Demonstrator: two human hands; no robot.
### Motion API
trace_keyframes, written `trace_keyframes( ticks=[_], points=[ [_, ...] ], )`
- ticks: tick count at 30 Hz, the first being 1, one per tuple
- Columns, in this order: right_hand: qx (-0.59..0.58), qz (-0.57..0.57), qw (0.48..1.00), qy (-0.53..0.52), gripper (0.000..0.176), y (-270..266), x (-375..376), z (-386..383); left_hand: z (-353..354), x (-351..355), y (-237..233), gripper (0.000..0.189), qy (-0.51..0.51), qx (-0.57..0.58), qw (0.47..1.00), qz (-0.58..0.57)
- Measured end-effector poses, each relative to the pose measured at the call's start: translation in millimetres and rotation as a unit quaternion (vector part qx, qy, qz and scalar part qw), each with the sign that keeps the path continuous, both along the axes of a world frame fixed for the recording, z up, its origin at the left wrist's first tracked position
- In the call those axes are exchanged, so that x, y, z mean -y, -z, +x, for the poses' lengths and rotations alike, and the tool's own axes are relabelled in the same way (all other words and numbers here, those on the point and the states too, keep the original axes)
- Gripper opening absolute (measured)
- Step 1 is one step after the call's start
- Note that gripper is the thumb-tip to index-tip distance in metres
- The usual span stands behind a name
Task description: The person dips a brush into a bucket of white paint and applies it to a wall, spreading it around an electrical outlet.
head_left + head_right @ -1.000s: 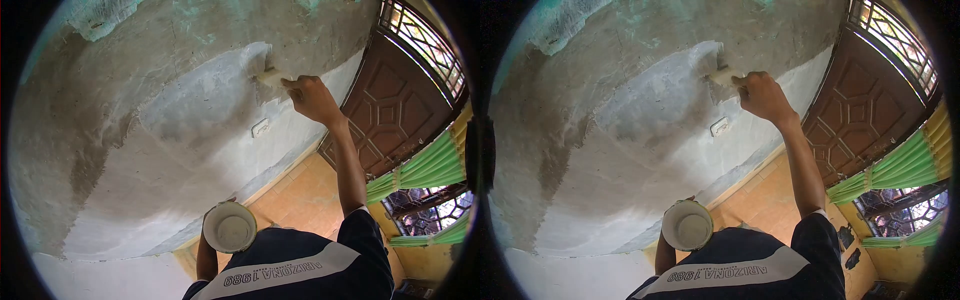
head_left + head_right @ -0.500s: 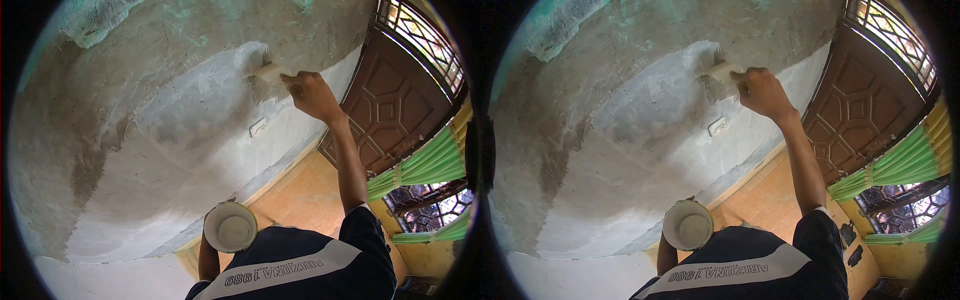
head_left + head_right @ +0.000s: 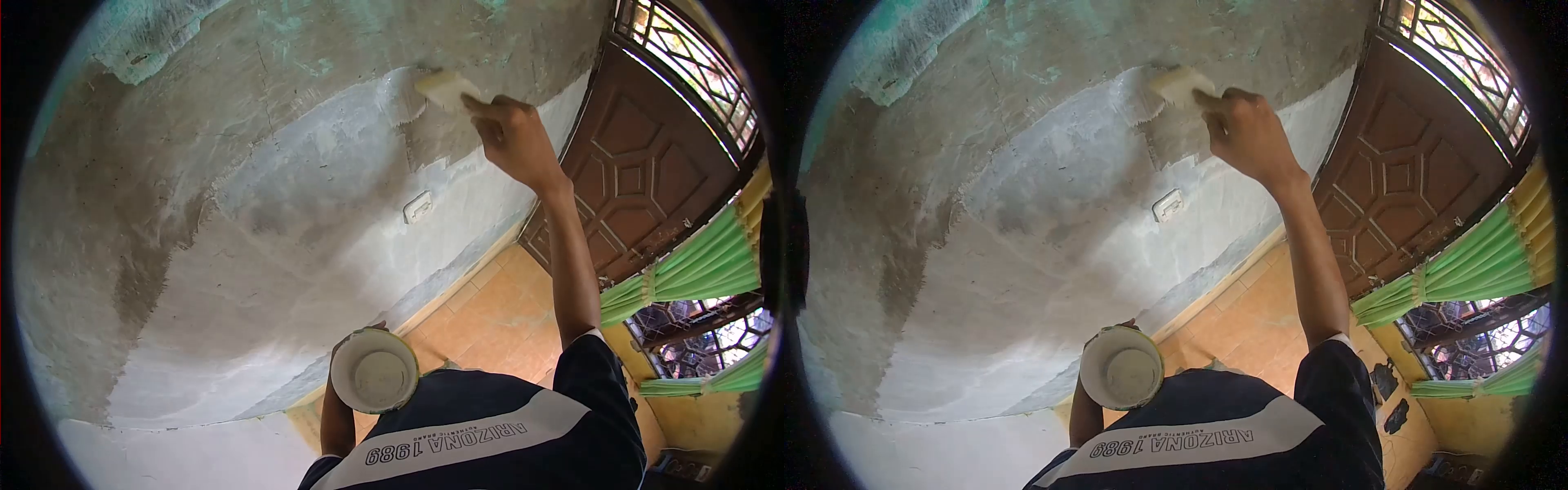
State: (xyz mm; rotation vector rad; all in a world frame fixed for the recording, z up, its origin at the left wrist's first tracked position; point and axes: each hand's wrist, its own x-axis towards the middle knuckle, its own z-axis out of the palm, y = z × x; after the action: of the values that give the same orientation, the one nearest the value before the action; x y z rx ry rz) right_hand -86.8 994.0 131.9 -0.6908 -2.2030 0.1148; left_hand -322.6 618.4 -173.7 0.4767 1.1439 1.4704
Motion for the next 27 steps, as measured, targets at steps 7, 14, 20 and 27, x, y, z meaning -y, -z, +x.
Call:
trace_keyframes(
  ticks=[7,14,20,27],
  points=[
    [0.009,0.037,0.999,-0.022,0.041,25.8,-29.4,-1.0,7.8,-2.5,-9.5,0.041,0.001,-0.063,0.998,0.021],
    [-0.048,0.021,0.999,-0.005,0.041,-19.4,-6.5,-0.6,10.4,-9.0,-11.5,0.04,-0.009,-0.024,1.0,-0.007],
    [0.046,0.028,0.998,-0.009,0.041,-9.6,-23.9,3.8,12.1,-11.6,-17.0,0.041,0.008,-0.023,1.0,0.013],
    [-0.027,0.042,0.999,0.017,0.04,-15.8,-25.1,-2.6,3.9,-10.7,-2.7,0.037,0.024,0.02,0.999,0.035]
  ],
)
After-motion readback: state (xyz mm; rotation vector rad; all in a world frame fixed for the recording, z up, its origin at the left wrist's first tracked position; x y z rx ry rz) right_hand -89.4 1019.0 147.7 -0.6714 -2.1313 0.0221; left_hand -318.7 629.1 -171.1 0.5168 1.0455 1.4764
